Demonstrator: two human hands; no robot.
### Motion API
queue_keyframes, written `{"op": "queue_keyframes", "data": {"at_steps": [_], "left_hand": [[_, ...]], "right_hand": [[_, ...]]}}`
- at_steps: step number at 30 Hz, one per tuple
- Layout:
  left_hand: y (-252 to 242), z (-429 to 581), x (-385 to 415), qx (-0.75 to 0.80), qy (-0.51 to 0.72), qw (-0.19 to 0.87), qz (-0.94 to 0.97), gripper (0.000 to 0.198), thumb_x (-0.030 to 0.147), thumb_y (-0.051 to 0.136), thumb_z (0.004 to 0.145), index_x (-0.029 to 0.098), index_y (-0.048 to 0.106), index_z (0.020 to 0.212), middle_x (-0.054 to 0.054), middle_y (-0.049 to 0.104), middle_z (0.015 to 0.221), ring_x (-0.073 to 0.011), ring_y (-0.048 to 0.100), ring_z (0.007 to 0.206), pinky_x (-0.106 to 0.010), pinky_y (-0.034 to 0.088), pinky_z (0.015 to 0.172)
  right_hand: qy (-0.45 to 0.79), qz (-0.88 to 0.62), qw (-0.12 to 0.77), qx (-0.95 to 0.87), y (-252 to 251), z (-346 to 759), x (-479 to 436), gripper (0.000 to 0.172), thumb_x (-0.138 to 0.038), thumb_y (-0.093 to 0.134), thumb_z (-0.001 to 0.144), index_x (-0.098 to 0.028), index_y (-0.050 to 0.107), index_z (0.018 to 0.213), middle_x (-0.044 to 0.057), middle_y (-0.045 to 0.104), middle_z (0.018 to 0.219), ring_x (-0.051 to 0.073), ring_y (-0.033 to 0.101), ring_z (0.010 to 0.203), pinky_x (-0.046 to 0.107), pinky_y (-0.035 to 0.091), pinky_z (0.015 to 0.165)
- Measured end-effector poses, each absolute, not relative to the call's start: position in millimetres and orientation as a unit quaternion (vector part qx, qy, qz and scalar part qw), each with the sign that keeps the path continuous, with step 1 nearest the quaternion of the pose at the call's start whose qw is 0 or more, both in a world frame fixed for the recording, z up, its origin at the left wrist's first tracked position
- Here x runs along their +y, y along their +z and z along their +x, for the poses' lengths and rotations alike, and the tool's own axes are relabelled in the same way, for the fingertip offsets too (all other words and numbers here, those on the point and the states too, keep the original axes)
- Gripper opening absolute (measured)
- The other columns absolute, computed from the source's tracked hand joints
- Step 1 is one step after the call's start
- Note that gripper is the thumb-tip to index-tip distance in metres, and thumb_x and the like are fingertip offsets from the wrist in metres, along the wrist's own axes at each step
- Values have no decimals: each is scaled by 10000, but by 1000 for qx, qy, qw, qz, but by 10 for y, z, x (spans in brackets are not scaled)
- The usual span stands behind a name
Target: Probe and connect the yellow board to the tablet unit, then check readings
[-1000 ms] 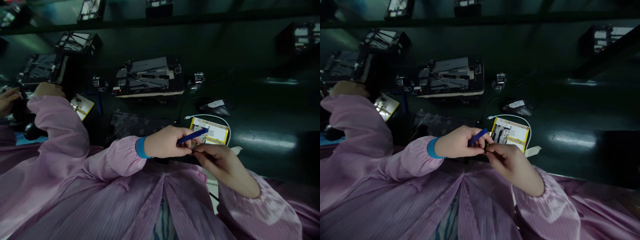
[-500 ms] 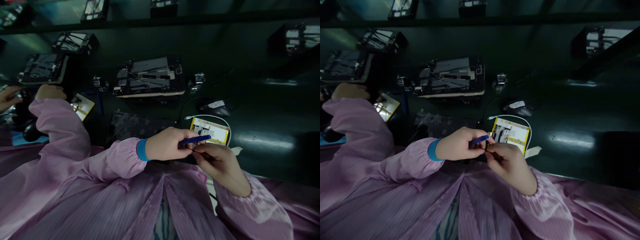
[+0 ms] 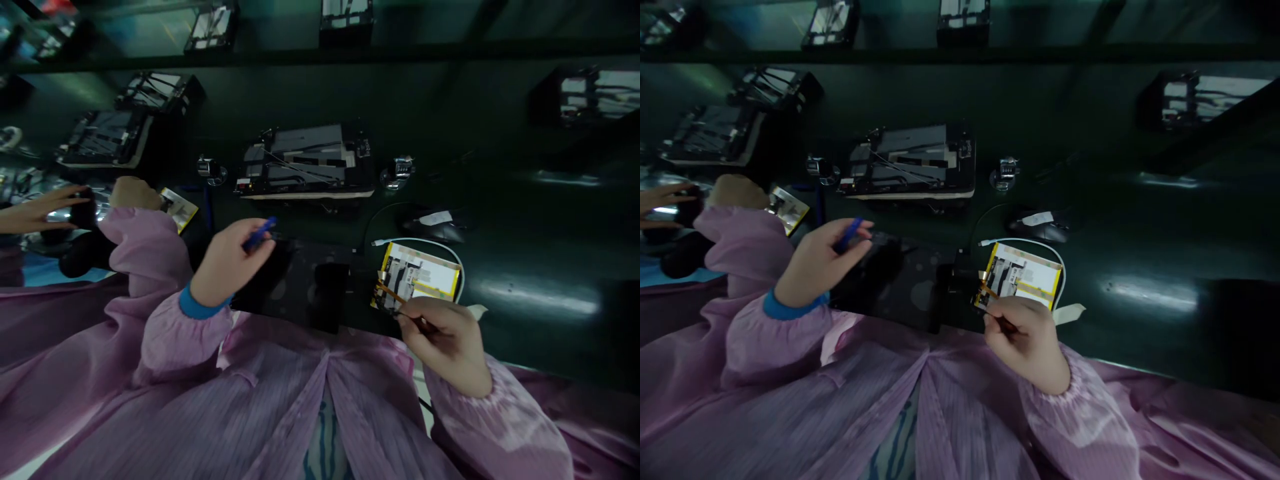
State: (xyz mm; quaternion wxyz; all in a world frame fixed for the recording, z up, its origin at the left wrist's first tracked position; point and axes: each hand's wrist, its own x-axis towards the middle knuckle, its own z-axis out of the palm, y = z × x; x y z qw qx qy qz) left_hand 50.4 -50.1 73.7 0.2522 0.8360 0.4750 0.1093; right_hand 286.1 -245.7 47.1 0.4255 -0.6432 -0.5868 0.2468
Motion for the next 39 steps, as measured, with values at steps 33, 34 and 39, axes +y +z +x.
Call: {"op": "queue_keyframes", "data": {"at_steps": [33, 34, 39], "left_hand": [[135, -231, -70, 610, 120, 367, 692, 521, 497, 579, 733, 127, 629, 1096, -86, 671, 1032, -256, 599, 981, -346, 431, 899], [123, -224, -31, 607, 113, 375, 692, 495, 510, 568, 743, 126, 649, 1045, -83, 678, 990, -251, 605, 941, -338, 435, 868], [25, -186, 85, 616, 152, 395, 664, 430, 527, 564, 760, 130, 673, 887, -27, 618, 683, -174, 560, 666, -270, 406, 640]], "right_hand": [[-44, -763, 195, -615, -150, 3151, -2633, 718, -665, 359, 888, -120, 421, 1352, 213, 581, 1169, 378, 595, 1021, 538, 427, 875], [-51, -759, 201, -618, -76, 3102, -2617, 737, -656, 370, 887, -112, 381, 1384, 232, 562, 1199, 407, 566, 1072, 569, 416, 885], [-75, -630, 266, -725, 304, 2521, -2382, 643, -464, 564, 861, -137, 382, 1384, 210, 525, 1272, 405, 438, 1232, 569, 366, 969]]}}
